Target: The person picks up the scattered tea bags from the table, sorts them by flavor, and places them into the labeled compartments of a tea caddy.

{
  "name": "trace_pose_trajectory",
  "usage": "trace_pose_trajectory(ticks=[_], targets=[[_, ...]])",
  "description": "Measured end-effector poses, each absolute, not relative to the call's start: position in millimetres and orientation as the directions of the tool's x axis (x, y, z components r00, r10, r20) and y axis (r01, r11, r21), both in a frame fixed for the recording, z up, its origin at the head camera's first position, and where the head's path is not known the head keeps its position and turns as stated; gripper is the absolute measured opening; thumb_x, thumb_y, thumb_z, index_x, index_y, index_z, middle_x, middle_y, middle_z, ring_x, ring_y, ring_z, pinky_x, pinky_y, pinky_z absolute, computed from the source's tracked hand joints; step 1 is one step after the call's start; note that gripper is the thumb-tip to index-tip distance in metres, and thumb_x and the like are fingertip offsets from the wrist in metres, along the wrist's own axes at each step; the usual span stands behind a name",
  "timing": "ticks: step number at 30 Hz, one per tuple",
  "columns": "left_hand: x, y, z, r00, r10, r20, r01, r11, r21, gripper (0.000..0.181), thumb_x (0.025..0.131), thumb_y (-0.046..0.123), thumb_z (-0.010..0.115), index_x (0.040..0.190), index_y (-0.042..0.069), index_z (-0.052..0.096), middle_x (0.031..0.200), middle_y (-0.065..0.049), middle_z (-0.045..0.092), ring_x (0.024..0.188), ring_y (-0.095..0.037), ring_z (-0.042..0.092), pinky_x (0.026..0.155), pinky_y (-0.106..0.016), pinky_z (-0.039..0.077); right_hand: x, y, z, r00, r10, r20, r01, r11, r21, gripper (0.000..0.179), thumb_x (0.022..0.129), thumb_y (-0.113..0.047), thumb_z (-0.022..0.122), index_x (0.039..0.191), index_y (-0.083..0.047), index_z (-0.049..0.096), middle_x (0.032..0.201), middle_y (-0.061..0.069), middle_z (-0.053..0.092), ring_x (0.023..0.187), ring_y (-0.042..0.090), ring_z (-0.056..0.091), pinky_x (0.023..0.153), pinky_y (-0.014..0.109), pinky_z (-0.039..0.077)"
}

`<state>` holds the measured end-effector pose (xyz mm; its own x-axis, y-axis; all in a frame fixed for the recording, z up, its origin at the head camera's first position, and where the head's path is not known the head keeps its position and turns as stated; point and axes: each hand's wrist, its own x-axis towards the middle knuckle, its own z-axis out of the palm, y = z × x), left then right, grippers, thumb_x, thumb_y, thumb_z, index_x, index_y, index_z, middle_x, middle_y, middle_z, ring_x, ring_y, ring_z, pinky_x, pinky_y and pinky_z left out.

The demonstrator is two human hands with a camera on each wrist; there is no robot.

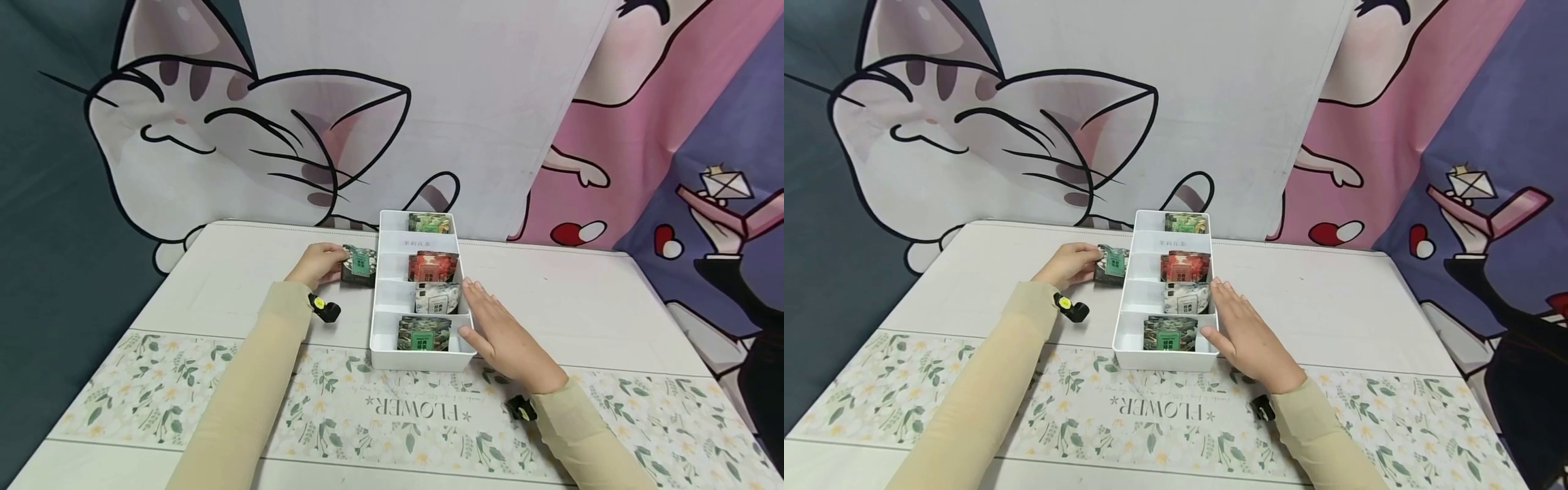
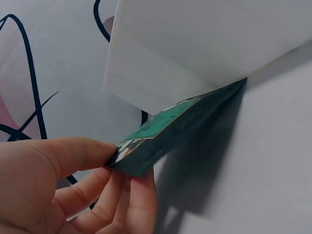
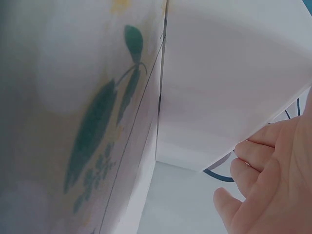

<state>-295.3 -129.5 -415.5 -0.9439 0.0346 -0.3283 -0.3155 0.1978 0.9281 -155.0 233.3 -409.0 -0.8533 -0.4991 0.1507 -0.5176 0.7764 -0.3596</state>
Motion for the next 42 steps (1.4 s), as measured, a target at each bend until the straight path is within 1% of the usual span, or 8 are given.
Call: trace_pose_trajectory(ticks=[8, 13, 18, 21, 25, 29, 37, 42], targets=[[-296, -128, -414, -0.954, 0.019, -0.301, -0.29, 0.205, 0.935, 0.042, 0.102, 0.018, 0.06, 0.14, 0.0, 0.055, 0.132, -0.013, 0.058, 0.092, -0.012, 0.06, 0.073, -0.018, 0.057, -155, 233, -409, -0.857, -0.496, 0.143, -0.511, 0.779, -0.363, 0.075, 0.108, -0.04, 0.048, 0.162, -0.002, 0.013, 0.169, 0.014, 0.011, 0.155, 0.033, 0.011, 0.124, 0.055, 0.016], [-295, -125, -408, -0.973, 0.005, -0.232, -0.224, 0.231, 0.947, 0.038, 0.101, 0.017, 0.06, 0.135, 0.001, 0.059, 0.125, -0.013, 0.061, 0.088, -0.011, 0.061, 0.078, -0.025, 0.058, -155, 232, -408, -0.856, -0.497, 0.142, -0.512, 0.778, -0.364, 0.075, 0.108, -0.037, 0.049, 0.162, -0.002, 0.013, 0.169, 0.015, 0.012, 0.155, 0.035, 0.012, 0.124, 0.056, 0.017], [-291, -119, -398, -0.989, 0.0, -0.148, -0.143, 0.245, 0.959, 0.035, 0.101, 0.016, 0.059, 0.131, -0.001, 0.06, 0.119, -0.015, 0.062, 0.098, -0.019, 0.062, 0.083, -0.031, 0.057, -155, 233, -409, -0.853, -0.5, 0.149, -0.517, 0.775, -0.362, 0.074, 0.108, -0.038, 0.049, 0.162, -0.002, 0.013, 0.169, 0.015, 0.012, 0.155, 0.036, 0.012, 0.123, 0.057, 0.018], [-291, -118, -393, -0.994, -0.01, -0.107, -0.106, 0.254, 0.961, 0.034, 0.101, 0.015, 0.058, 0.13, -0.003, 0.061, 0.114, -0.015, 0.062, 0.097, -0.021, 0.061, 0.079, -0.029, 0.057, -155, 233, -409, -0.85, -0.503, 0.154, -0.522, 0.771, -0.364, 0.074, 0.108, -0.039, 0.048, 0.162, -0.002, 0.013, 0.169, 0.015, 0.012, 0.155, 0.036, 0.013, 0.124, 0.055, 0.017], [-290, -117, -388, -0.998, -0.044, -0.045, -0.055, 0.272, 0.961, 0.032, 0.102, 0.014, 0.057, 0.128, -0.003, 0.061, 0.106, -0.011, 0.061, 0.085, -0.015, 0.059, 0.069, -0.022, 0.055, -156, 234, -410, -0.847, -0.507, 0.161, -0.528, 0.767, -0.364, 0.074, 0.108, -0.039, 0.048, 0.162, -0.001, 0.014, 0.168, 0.016, 0.013, 0.154, 0.038, 0.014, 0.124, 0.054, 0.016], [-288, -115, -382, -0.995, -0.094, 0.018, -0.011, 0.293, 0.956, 0.03, 0.102, 0.016, 0.057, 0.125, -0.002, 0.063, 0.103, -0.008, 0.062, 0.08, -0.012, 0.055, 0.065, -0.019, 0.051, -156, 234, -410, -0.846, -0.508, 0.163, -0.53, 0.767, -0.361, 0.075, 0.108, -0.04, 0.048, 0.162, -0.001, 0.013, 0.169, 0.016, 0.013, 0.154, 0.038, 0.015, 0.123, 0.056, 0.018], [-286, -110, -372, -0.971, -0.188, 0.15, 0.087, 0.306, 0.948, 0.028, 0.1, 0.017, 0.056, 0.121, 0.0, 0.064, 0.107, -0.011, 0.064, 0.095, -0.02, 0.058, 0.077, -0.026, 0.047, -156, 234, -411, -0.85, -0.503, 0.158, -0.524, 0.774, -0.356, 0.075, 0.108, -0.04, 0.048, 0.162, -0.002, 0.013, 0.169, 0.014, 0.012, 0.155, 0.036, 0.013, 0.123, 0.057, 0.018], [-286, -105, -363, -0.946, -0.222, 0.234, 0.161, 0.305, 0.939, 0.023, 0.099, 0.015, 0.058, 0.115, 0.001, 0.065, 0.104, -0.011, 0.065, 0.091, -0.018, 0.059, 0.073, -0.025, 0.048, -157, 234, -410, -0.851, -0.504, 0.151, -0.522, 0.773, -0.36, 0.075, 0.108, -0.039, 0.049, 0.162, -0.002, 0.013, 0.169, 0.014, 0.012, 0.155, 0.034, 0.011, 0.124, 0.054, 0.017]])
